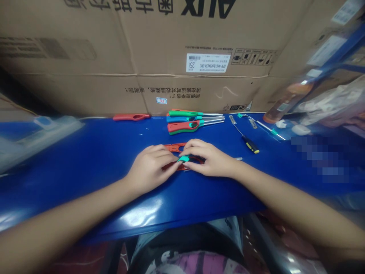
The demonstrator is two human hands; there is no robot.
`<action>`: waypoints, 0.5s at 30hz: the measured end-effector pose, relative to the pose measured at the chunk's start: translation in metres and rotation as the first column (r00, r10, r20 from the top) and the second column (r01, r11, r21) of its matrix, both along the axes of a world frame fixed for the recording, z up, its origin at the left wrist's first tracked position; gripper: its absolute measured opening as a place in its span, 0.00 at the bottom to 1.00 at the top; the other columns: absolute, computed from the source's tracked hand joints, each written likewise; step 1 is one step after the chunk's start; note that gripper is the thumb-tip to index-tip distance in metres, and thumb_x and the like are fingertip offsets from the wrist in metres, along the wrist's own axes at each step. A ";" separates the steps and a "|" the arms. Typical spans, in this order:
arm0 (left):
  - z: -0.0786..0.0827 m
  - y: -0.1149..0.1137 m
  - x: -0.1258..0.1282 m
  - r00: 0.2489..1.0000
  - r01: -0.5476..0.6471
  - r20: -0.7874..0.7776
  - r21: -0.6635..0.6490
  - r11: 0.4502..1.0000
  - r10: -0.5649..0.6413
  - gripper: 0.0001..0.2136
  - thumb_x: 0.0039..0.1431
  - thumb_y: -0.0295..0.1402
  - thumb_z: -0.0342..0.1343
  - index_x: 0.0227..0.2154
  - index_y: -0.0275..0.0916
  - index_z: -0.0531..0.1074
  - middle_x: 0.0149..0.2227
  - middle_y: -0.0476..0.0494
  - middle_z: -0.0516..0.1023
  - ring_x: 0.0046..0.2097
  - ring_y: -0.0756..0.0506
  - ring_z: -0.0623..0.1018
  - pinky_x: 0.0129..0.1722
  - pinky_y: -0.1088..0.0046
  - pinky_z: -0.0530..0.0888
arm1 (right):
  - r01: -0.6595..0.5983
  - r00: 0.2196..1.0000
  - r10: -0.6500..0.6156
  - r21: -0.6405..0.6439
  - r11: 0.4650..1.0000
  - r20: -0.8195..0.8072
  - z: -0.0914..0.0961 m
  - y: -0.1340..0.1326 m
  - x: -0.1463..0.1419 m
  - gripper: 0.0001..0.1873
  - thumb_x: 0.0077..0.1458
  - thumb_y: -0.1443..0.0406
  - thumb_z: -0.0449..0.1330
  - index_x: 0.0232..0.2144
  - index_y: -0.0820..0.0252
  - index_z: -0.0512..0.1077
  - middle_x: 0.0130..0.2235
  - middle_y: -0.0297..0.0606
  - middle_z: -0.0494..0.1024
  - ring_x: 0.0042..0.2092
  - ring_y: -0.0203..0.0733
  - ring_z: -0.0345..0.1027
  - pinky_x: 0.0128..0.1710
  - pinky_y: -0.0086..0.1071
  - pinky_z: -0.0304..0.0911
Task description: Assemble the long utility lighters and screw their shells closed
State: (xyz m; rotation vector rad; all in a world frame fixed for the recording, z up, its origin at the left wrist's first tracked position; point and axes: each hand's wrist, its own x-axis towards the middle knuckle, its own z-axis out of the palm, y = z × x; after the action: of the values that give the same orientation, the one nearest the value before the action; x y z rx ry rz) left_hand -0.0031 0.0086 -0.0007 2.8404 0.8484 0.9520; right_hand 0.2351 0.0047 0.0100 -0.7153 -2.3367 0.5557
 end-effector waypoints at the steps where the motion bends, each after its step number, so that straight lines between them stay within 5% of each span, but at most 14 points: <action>1: 0.000 0.000 0.000 1.000 0.006 0.005 0.001 1.000 -0.006 0.07 0.67 0.34 0.59 0.34 0.40 0.79 0.34 0.48 0.83 0.37 0.46 0.79 0.40 0.67 0.72 | 0.004 1.000 -0.004 0.003 1.000 -0.004 -0.001 0.000 0.001 0.08 0.62 0.68 0.62 0.45 0.61 0.75 0.44 0.43 0.75 0.48 0.41 0.71 0.51 0.38 0.68; 7: 0.001 -0.003 0.001 0.989 0.145 0.012 -0.041 0.989 -0.144 0.07 0.69 0.33 0.56 0.45 0.40 0.78 0.42 0.45 0.84 0.42 0.46 0.81 0.45 0.67 0.75 | 0.046 0.999 -0.046 -0.004 0.999 -0.028 0.000 0.002 0.008 0.07 0.58 0.72 0.62 0.39 0.60 0.77 0.44 0.41 0.74 0.37 0.35 0.71 0.38 0.31 0.71; 10: 0.002 -0.005 0.001 0.988 0.153 0.020 -0.073 0.986 -0.152 0.08 0.68 0.33 0.57 0.46 0.40 0.76 0.44 0.44 0.83 0.45 0.45 0.81 0.48 0.66 0.75 | 0.112 0.984 -0.135 -0.194 0.975 -0.114 0.002 0.002 0.008 0.04 0.57 0.67 0.65 0.37 0.61 0.77 0.40 0.40 0.77 0.36 0.35 0.73 0.33 0.28 0.73; 15: 0.001 -0.004 0.000 0.995 0.079 0.060 -0.066 0.995 -0.075 0.12 0.65 0.36 0.61 0.49 0.40 0.75 0.45 0.44 0.83 0.47 0.43 0.80 0.50 0.65 0.74 | 0.032 0.911 -0.287 -0.643 0.765 -0.296 0.000 0.001 0.002 0.14 0.54 0.56 0.69 0.34 0.62 0.78 0.32 0.37 0.82 0.34 0.37 0.78 0.38 0.33 0.77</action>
State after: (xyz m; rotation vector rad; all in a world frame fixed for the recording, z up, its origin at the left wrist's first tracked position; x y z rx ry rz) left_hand -0.0033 0.0049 0.0001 2.7522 0.7453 0.9697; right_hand 0.2374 0.0058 0.0099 -0.9914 -1.6828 1.3047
